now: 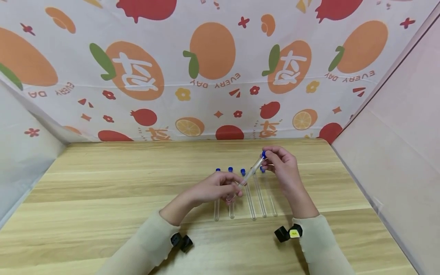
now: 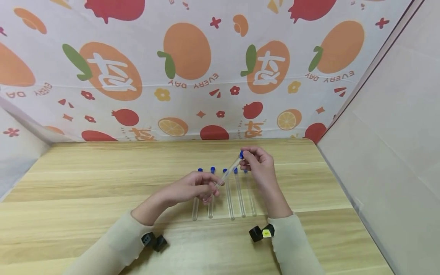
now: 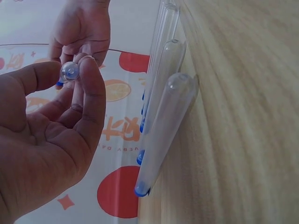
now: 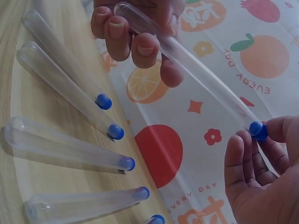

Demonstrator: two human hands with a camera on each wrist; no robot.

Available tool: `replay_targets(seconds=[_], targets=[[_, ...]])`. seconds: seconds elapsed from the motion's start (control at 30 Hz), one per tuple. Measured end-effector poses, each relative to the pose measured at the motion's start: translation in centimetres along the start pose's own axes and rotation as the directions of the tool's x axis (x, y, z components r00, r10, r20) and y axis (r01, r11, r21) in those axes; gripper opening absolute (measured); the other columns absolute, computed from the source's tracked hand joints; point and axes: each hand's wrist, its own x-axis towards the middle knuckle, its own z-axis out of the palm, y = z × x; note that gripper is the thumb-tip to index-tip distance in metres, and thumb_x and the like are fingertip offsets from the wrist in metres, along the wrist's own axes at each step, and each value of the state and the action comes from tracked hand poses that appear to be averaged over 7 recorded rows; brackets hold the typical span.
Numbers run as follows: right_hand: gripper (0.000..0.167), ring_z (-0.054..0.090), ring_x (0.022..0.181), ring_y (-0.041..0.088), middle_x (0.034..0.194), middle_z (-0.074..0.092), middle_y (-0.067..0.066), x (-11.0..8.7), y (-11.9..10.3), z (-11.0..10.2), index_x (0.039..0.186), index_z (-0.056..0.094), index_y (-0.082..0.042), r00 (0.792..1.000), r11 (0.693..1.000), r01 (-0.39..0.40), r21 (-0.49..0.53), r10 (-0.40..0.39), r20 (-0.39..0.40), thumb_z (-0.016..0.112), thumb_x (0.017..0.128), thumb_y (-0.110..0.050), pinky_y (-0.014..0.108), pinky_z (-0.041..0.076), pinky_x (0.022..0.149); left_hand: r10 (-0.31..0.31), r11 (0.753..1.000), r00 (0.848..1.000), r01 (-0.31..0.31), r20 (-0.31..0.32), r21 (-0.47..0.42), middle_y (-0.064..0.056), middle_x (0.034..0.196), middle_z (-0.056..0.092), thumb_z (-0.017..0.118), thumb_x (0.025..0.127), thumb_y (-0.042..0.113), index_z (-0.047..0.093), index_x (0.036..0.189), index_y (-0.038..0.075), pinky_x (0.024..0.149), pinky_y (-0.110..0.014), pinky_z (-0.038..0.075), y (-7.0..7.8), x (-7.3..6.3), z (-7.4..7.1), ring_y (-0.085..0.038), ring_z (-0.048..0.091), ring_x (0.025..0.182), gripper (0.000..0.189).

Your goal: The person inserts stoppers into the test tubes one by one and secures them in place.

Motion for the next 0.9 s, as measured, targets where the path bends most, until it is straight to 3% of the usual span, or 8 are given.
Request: replay_targets(seconds=[0.13, 0.37, 0.6, 0.9], targets=[[0.016, 0.065, 0.076, 0.012, 0.091, 0.068, 0.002, 0.0, 0.3, 0.2, 0.111, 0.064, -0.001, 1.0, 1.0, 0.003, 0.008, -0.003, -0.007, 0.058, 0.101, -0.013, 0.024, 0.06, 0.071, 0.001, 1.0, 1.0, -0.001, -0.005, -0.009, -0.03, 0.105, 0.065, 0.051, 0.103, 0.008, 0.056, 0.13, -0.006, 0.062, -0.026, 0.054, -0.1, -0.1, 0.0, -0.016, 0.058, 0.069, 0.03], [0.025, 0.068, 0.073, 0.011, 0.086, 0.069, 0.0, 0.0, 0.7, 0.7, 0.117, 0.059, 0.01, 1.0, 1.0, 0.013, 0.013, -0.013, -0.013, 0.061, 0.1, -0.009, 0.024, 0.06, 0.072, 0.023, 1.0, 1.0, -0.023, -0.006, -0.02, -0.028, 0.102, 0.063, 0.051, 0.105, 0.012, 0.056, 0.128, -0.002, 0.059, -0.027, 0.055, -0.3, 0.0, 0.0, -0.016, 0.059, 0.069, 0.028], [0.016, 0.068, 0.076, 0.012, 0.087, 0.07, 0.002, -0.1, 0.9, 0.9, 0.105, 0.064, 0.003, 0.999, 1.0, 0.023, 0.009, -0.022, -0.029, 0.063, 0.098, -0.012, 0.025, 0.061, 0.073, 0.029, 0.999, 0.999, -0.03, -0.029, -0.04, -0.018, 0.095, 0.064, 0.05, 0.105, 0.01, 0.053, 0.13, -0.008, 0.058, -0.023, 0.054, -0.4, 0.0, 0.1, -0.015, 0.059, 0.069, 0.031], [0.007, 0.069, 0.075, 0.011, 0.088, 0.073, 0.001, -0.2, 1.5, 1.3, 0.094, 0.068, -0.004, 0.997, 0.999, 0.033, 0.017, -0.032, -0.069, 0.067, 0.096, -0.011, 0.027, 0.061, 0.075, 0.005, 0.996, 0.999, -0.008, -0.044, -0.087, -0.034, 0.106, 0.062, 0.051, 0.104, 0.011, 0.053, 0.13, -0.01, 0.059, -0.024, 0.057, -0.7, 0.1, 0.5, -0.014, 0.064, 0.067, 0.033]])
